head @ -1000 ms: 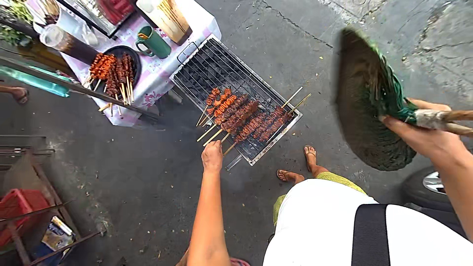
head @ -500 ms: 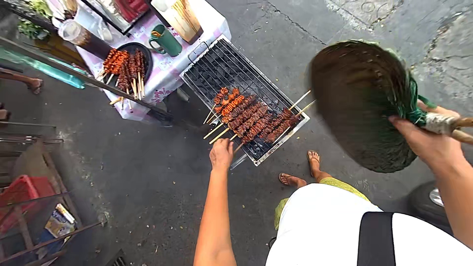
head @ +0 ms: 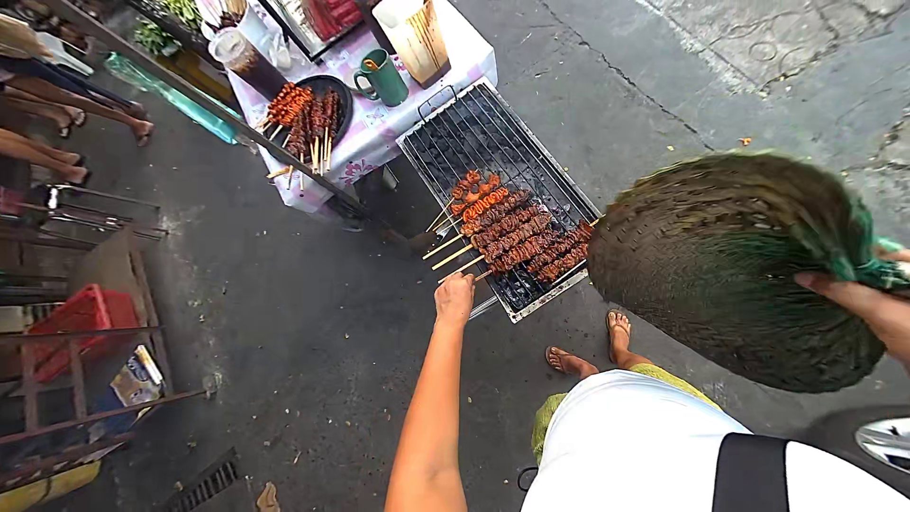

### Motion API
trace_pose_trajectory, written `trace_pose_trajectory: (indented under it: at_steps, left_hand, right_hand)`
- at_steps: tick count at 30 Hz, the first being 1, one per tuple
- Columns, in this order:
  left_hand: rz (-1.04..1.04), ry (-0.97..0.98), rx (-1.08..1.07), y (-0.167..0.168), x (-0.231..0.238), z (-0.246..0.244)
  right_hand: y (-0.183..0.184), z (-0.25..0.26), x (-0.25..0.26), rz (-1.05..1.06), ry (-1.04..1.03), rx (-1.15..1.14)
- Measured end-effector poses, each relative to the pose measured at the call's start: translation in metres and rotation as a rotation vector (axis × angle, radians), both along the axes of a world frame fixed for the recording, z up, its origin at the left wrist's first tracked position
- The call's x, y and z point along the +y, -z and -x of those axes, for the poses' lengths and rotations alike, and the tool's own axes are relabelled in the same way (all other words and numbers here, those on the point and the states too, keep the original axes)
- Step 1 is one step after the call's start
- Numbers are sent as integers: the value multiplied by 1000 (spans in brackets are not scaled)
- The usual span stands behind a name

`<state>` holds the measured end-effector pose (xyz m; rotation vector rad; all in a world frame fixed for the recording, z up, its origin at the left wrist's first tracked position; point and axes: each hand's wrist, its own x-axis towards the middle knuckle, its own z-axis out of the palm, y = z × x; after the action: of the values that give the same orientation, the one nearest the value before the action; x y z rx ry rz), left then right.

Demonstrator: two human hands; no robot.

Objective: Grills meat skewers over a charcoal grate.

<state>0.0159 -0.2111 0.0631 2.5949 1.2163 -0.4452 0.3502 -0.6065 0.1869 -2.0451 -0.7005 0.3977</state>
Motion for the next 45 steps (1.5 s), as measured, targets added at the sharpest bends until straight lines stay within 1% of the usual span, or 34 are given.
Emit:
trace_pose_trajectory:
  at_steps: [2,3,5,7,8,9,11,12,13,14,15,16,17,18,20,22,24,25,26,28,30,32,34,37,39,41,43,45]
  left_hand:
    - [13,1,12,0,-2,-1]
    - [10,1,6,-1,-2,-1]
    - [15,-9,-8,-3,-4,1]
    - [19,-18,-17,-4,-4,2]
    - [21,-22,-21,-4,-3,3]
    - [20,-24,-26,-3,-3,5]
    - [14,-31,-22,0,-3,8]
    - [14,-40,-20,0,-3,9]
    - [15,-48,-19,1,-2,9]
    - [15,-53,-21,1,-3,9]
    - [16,-57,-26,0,-3,9]
    - [14,-58,-37,-1,-4,9]
    - [7,-58,-49,-1,-5,9]
    - [-3,-58,-63,-1,-5,10]
    - [-19,-66,-83,-1,-6,10]
    - [-16,-79,-92,-2,-6,10]
    - [-9,-79,-118,-4,-6,11]
    - [-11,-79,-127,-4,-6,11]
    - [-16,-80,-139,-3,-7,12]
    - [-27,-83,-152,-1,-8,14]
    - [-32,-86,-142,-1,-9,14]
    - [-24,-86,-125,0,-9,14]
    - [-16,-84,-110,1,-8,15]
    - [1,-80,-84,3,-8,16]
    - [7,-56,-135,5,-8,18]
    - [19,-24,-181,7,-8,22]
    - [47,-15,-171,8,-11,25]
    - [53,-18,-144,8,-12,25]
  right_hand:
    - [4,0,3,71,103,-89]
    - [4,4,6,113,121,-133]
    - [-1,16,11,102,40,-163]
    - [0,15,7,-17,-53,-18]
    - [2,12,4,-63,-37,59]
    - [5,10,3,-76,13,70]
    - [11,9,6,-17,130,-44]
    - [12,10,9,35,131,-105]
    - [10,13,10,77,87,-140]
    - [8,13,9,74,11,-133]
    - [7,11,7,28,-58,-91]
    - [6,8,5,-29,-84,-25]
    - [4,7,5,-54,-56,10]
    - [4,6,5,-43,7,-8]
    - [4,9,11,26,100,-120]
    - [4,13,16,44,44,-128]
    - [7,6,11,-47,-34,18]
    - [6,2,9,-82,-18,70]
    - [6,-1,8,-84,22,66]
    - [5,-3,11,-18,98,-45]
    - [5,0,15,41,37,-126]
    - [5,-4,10,18,-58,-57]
    - [6,-8,6,-21,11,28]
    - [9,-3,13,32,150,-83]
    - [8,3,16,75,130,-104]
    - [7,2,8,14,91,-43]
    - [6,1,3,-67,98,22]
    - [4,6,7,-61,134,-37]
